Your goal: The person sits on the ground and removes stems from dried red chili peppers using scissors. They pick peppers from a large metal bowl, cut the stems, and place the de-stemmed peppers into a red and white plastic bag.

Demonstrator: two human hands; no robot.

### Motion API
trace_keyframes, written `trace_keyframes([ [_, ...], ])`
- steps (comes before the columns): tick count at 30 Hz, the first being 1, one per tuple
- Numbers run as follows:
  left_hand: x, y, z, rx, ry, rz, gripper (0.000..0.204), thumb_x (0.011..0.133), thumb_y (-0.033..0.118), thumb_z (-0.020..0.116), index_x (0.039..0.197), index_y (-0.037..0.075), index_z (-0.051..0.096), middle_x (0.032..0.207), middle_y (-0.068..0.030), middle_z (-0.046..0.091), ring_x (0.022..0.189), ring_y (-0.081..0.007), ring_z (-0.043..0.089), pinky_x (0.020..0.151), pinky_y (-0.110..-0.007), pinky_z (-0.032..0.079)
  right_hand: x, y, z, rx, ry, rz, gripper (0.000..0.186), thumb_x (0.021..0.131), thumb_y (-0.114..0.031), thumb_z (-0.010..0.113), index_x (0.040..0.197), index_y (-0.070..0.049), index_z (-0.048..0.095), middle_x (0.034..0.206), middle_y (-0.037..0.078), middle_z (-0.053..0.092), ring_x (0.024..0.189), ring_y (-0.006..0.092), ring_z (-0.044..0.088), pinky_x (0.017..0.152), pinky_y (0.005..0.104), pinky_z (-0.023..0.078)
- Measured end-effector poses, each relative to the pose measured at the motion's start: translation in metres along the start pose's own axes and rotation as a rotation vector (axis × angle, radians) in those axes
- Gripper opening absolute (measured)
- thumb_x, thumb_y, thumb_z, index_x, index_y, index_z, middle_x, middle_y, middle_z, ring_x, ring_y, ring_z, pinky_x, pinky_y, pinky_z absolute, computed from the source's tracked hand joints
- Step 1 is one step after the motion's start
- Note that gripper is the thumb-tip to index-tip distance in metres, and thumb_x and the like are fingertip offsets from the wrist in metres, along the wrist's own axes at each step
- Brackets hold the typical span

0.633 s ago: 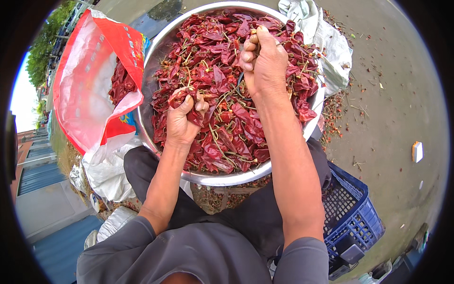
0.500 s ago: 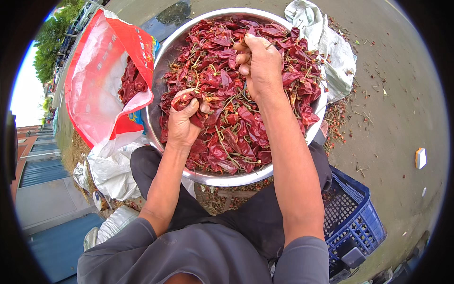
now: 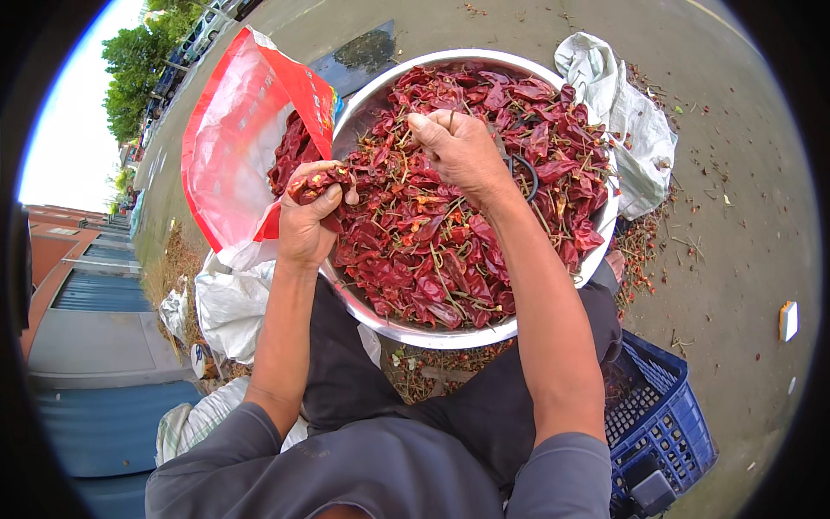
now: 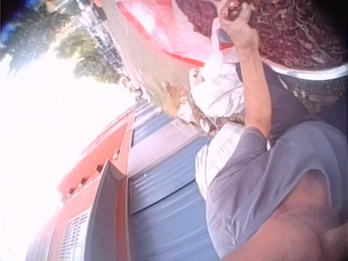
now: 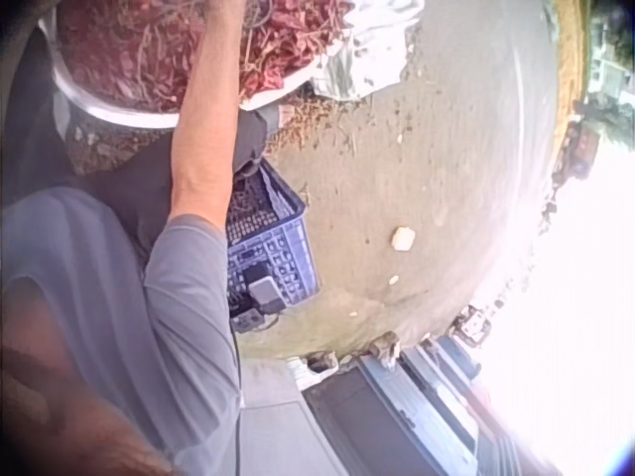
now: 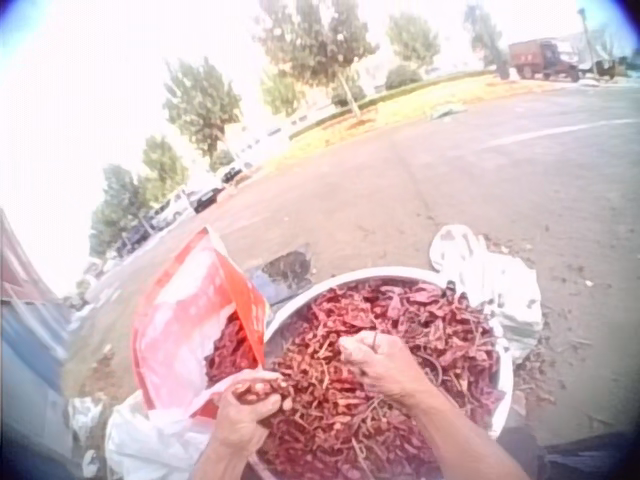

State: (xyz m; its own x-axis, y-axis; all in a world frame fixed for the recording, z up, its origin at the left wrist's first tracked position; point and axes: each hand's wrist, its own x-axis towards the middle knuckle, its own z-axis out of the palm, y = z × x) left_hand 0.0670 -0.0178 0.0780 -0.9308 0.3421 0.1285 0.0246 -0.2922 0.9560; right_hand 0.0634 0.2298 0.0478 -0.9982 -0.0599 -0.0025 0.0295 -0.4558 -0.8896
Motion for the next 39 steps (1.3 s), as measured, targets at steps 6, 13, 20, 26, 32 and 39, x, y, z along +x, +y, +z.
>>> trace_keyframes([
  [6, 0.0, -0.016, -0.001, 0.056, 0.075, -0.144, 0.029, 0.088, -0.007, 0.071, 0.116, 0.001, 0.066, 0.1, -0.007, 0.07, 0.085, -0.0152, 0.065, 0.081, -0.029, 0.054, -0.01, 0.017, 0.026, -0.236, -0.235, 0.011, 0.04, 0.096, -0.042, 0.071, 0.092, -0.002, 0.07, 0.07, -0.002, 0.061, 0.063, 0.0055, 0.051, 0.055, 0.0255, 0.043],
  [13, -0.001, -0.028, -0.001, 0.135, 0.114, -0.187, 0.029, 0.087, -0.004, 0.072, 0.115, 0.002, 0.067, 0.098, -0.0049, 0.069, 0.083, -0.0135, 0.064, 0.078, -0.026, 0.053, -0.007, 0.025, 0.023, -0.348, -0.312, -0.003, 0.024, 0.097, -0.026, 0.065, 0.093, -0.002, 0.067, 0.067, -0.004, 0.055, 0.058, 0.0053, 0.047, 0.053, 0.0246, 0.037],
  [20, -0.002, -0.032, -0.007, 0.174, 0.064, -0.211, 0.03, 0.089, -0.004, 0.07, 0.117, 0.0, 0.065, 0.103, -0.0074, 0.071, 0.086, -0.0161, 0.066, 0.08, -0.03, 0.055, 0.0, 0.041, 0.02, -0.428, -0.316, -0.03, 0.022, 0.094, -0.022, 0.063, 0.086, -0.002, 0.066, 0.071, 0.002, 0.063, 0.059, 0.008, 0.055, 0.055, 0.0276, 0.045],
  [26, -0.005, -0.025, -0.002, 0.026, 0.046, -0.241, 0.028, 0.088, -0.003, 0.072, 0.114, 0.001, 0.065, 0.097, -0.0055, 0.069, 0.082, -0.0141, 0.064, 0.077, -0.028, 0.054, -0.006, 0.033, 0.017, -0.123, -0.382, 0.131, 0.022, 0.095, -0.023, 0.064, 0.086, -0.002, 0.064, 0.072, 0.0, 0.062, 0.059, 0.0093, 0.054, 0.055, 0.0283, 0.044],
  [32, -0.005, -0.021, -0.002, 0.195, 0.112, -0.236, 0.029, 0.087, -0.003, 0.073, 0.114, 0.001, 0.065, 0.099, -0.0051, 0.068, 0.084, -0.0131, 0.064, 0.078, -0.028, 0.053, -0.006, 0.036, 0.023, -0.32, -0.298, -0.041, 0.016, 0.097, -0.02, 0.063, 0.095, -0.004, 0.067, 0.074, -0.002, 0.061, 0.056, 0.0049, 0.049, 0.051, 0.0226, 0.04],
  [39, -0.01, 0.071, 0.043, 0.696, 0.141, 0.181, 0.028, 0.087, -0.007, 0.073, 0.113, 0.001, 0.07, 0.098, 0.0012, 0.066, 0.089, -0.0085, 0.062, 0.083, -0.024, 0.051, -0.006, 0.025, 0.017, -0.071, -0.047, 0.032, 0.019, 0.1, -0.024, 0.063, 0.091, -0.007, 0.064, 0.069, -0.007, 0.05, 0.053, 0.0014, 0.037, 0.048, 0.0203, 0.027],
])
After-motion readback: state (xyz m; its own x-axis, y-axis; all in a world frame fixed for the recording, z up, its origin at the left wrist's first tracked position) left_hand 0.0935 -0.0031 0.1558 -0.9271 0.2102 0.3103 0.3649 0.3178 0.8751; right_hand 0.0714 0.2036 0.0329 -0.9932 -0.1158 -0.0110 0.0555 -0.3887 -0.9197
